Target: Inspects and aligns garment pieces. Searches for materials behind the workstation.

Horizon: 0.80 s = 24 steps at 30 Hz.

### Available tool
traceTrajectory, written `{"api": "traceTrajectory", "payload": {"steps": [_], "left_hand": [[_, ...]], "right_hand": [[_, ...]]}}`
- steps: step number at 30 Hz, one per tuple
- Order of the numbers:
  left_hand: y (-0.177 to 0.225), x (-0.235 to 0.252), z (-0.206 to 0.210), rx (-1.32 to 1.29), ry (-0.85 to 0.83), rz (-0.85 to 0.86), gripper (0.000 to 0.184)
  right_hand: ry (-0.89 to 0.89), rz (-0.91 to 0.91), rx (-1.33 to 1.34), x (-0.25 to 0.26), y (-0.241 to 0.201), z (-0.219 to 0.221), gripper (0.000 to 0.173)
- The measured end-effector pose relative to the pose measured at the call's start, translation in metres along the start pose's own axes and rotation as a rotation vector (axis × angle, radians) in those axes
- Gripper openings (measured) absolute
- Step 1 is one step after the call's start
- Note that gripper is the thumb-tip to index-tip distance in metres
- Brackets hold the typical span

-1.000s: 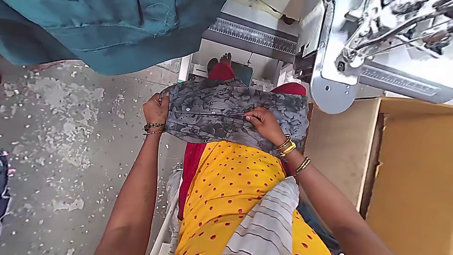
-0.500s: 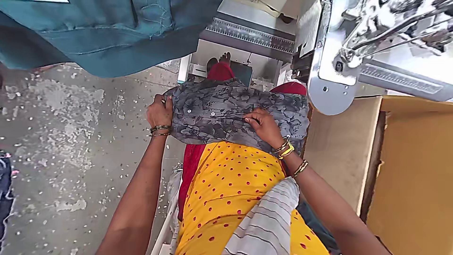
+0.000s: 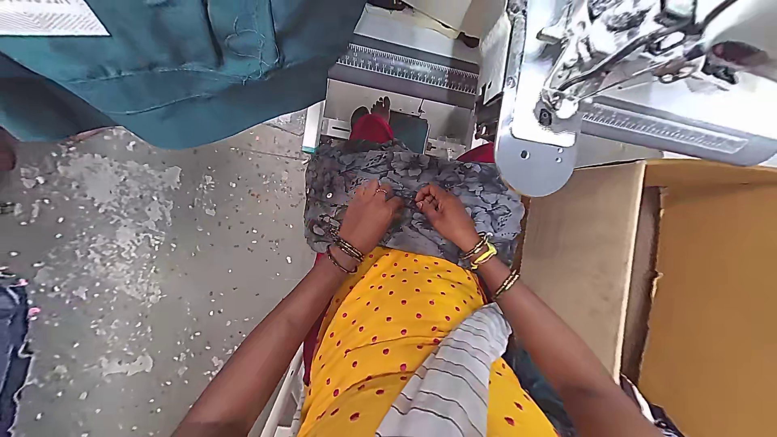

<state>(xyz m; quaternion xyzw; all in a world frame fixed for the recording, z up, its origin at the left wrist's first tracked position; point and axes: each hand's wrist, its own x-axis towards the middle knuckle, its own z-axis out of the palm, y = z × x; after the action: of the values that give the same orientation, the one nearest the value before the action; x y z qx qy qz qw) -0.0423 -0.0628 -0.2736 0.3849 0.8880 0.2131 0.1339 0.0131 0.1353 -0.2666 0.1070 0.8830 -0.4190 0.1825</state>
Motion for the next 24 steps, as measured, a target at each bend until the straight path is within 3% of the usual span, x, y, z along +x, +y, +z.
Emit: {"api": "traceTrajectory", "payload": {"steps": [7, 11, 15, 20, 24], "left_hand": [[0.032, 0.024, -0.019, 0.116, -0.400, -0.301, 0.031], [0.024, 0.026, -0.023, 0.129, -0.405, -0.153, 0.021], [0.008, 0.014, -0.036, -0.121, -0.373, 0.026, 0.014], [-0.004, 0.003, -0.061, -0.214, -0.360, 0.061, 0.021], [0.011, -0.002, -0.088, -0.611, -0.344, 0.098, 0.023]], "right_hand": [[-0.010, -0.085, -0.119, 0.000, -0.002, 0.001, 0.022], [-0.115, -0.076, -0.204, 0.001, -0.007, 0.000, 0.026], [-0.155, -0.256, -0.167, -0.007, -0.015, -0.012, 0.026], [-0.119, -0.471, -0.092, -0.023, -0.031, -0.029, 0.020], [-0.179, -0.352, 0.183, -0.050, -0.043, -0.056, 0.023]]}}
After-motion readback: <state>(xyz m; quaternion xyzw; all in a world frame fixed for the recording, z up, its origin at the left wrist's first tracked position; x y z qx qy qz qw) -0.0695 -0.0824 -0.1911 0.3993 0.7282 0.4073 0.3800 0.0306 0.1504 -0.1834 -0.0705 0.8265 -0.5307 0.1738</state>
